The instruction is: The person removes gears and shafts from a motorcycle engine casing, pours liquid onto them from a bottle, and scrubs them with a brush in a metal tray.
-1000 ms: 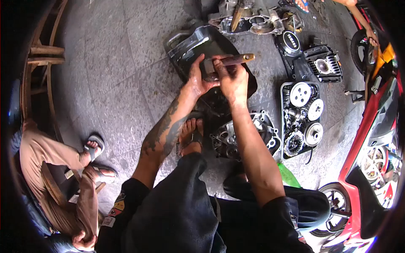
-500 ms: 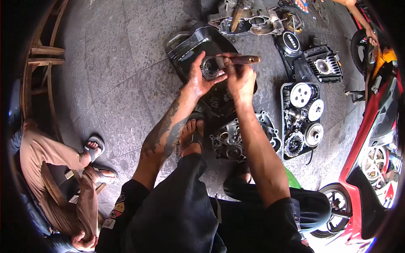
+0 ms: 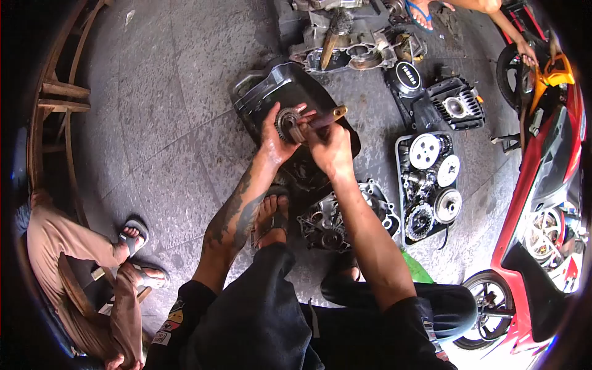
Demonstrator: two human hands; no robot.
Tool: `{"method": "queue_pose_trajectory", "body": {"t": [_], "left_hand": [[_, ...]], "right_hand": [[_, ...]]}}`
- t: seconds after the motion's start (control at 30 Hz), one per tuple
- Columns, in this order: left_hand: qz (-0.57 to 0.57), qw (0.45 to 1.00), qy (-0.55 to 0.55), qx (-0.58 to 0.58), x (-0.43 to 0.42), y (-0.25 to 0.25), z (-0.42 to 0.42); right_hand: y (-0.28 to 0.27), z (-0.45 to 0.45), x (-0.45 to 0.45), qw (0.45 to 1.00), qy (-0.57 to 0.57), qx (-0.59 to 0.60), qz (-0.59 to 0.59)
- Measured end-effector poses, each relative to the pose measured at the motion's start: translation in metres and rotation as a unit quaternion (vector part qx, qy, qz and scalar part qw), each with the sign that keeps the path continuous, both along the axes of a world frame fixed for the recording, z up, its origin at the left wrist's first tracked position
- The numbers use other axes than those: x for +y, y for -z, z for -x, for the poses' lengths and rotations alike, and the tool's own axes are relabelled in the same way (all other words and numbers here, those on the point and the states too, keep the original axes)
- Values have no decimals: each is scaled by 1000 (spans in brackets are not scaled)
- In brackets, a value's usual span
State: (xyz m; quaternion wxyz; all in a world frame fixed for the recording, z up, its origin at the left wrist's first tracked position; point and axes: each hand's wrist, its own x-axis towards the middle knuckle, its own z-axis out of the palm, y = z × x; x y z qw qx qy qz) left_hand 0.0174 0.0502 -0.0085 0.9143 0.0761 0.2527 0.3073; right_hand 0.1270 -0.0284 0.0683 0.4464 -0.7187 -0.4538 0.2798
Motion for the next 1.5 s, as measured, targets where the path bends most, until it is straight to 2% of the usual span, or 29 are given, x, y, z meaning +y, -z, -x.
{"method": "queue_pose_trajectory", "body": {"t": [0.07,0.1,0.2,0.23,0.3,0.33,0.37,0.43,0.47,0.5,0.53,0.57,0.6,0.7,0.73,0.8,0.87,0.9,0.93,0.97,1.0,1.03,1.1,1.13,1.17,1.23,1.33,1.4,1.5], "left_hand": [[14,1000,2,6,-1,1,2],[30,999,6,16,-2,2,4],[44,997,-43,52,-5,0,1],[44,994,-82,56,-4,2,-3],[67,994,-83,29,6,18,7],[37,996,-74,22,6,17,10],[6,998,-62,11,7,12,12],[27,994,-78,65,8,-11,10],[15,993,-70,93,10,-15,9],[1,991,-63,120,10,-17,10],[-21,988,-49,146,12,-16,10],[-43,983,-40,174,12,-13,11],[-44,985,-22,166,13,-9,12],[-57,981,47,181,14,-11,14],[-48,979,65,188,14,-11,16],[-28,986,81,142,16,-5,18],[-22,987,117,112,22,9,19],[-46,986,118,106,26,19,18],[-67,985,119,101,27,26,17],[-69,983,138,100,26,27,17],[-115,978,139,108,24,25,16],[-138,973,159,100,32,35,18],[-159,960,218,73,51,66,23],[-168,958,216,87,49,66,27],[-176,956,210,107,51,64,25],[-194,948,219,129,50,63,10],[-209,940,223,153,58,59,4],[-214,935,229,167,55,56,-1],[-221,930,231,182,67,53,3]], "right_hand": [[-4,-7,0,998,17,-59,32],[12,-11,5,997,27,-69,26],[15,0,14,995,-15,-62,-79],[17,2,17,978,-37,-107,-175],[-9,12,5,991,41,-20,-126],[12,6,1,982,43,-80,-167],[20,1,-11,984,41,-150,-89],[44,-12,-34,976,-73,-201,-45],[63,-13,-40,942,-130,-281,128],[52,-17,-47,924,-200,-302,121],[72,-20,-46,897,-254,-322,164],[50,-20,-49,869,-299,-354,173],[52,-20,-49,852,-323,-360,200],[21,-24,-59,867,-294,-382,127],[-5,-31,-63,871,-280,-384,128],[-87,-58,-79,813,-375,-407,181],[-152,-87,-106,804,-355,-445,174],[-179,-101,-118,827,-311,-424,199],[-215,-113,-139,826,-287,-433,218],[-214,-132,-165,855,-216,-441,168],[-254,-135,-203,890,-149,-415,115],[-268,-145,-239,912,-73,-403,-14],[-275,-144,-313,948,119,-279,-95],[-272,-139,-349,943,227,-193,-149],[-259,-124,-385,907,366,-90,-190],[-219,-98,-450,833,496,-66,-236],[-115,-46,-516,717,670,-46,-184],[-41,-2,-540,690,714,-11,-113],[29,42,-541,686,727,28,-12]]}}
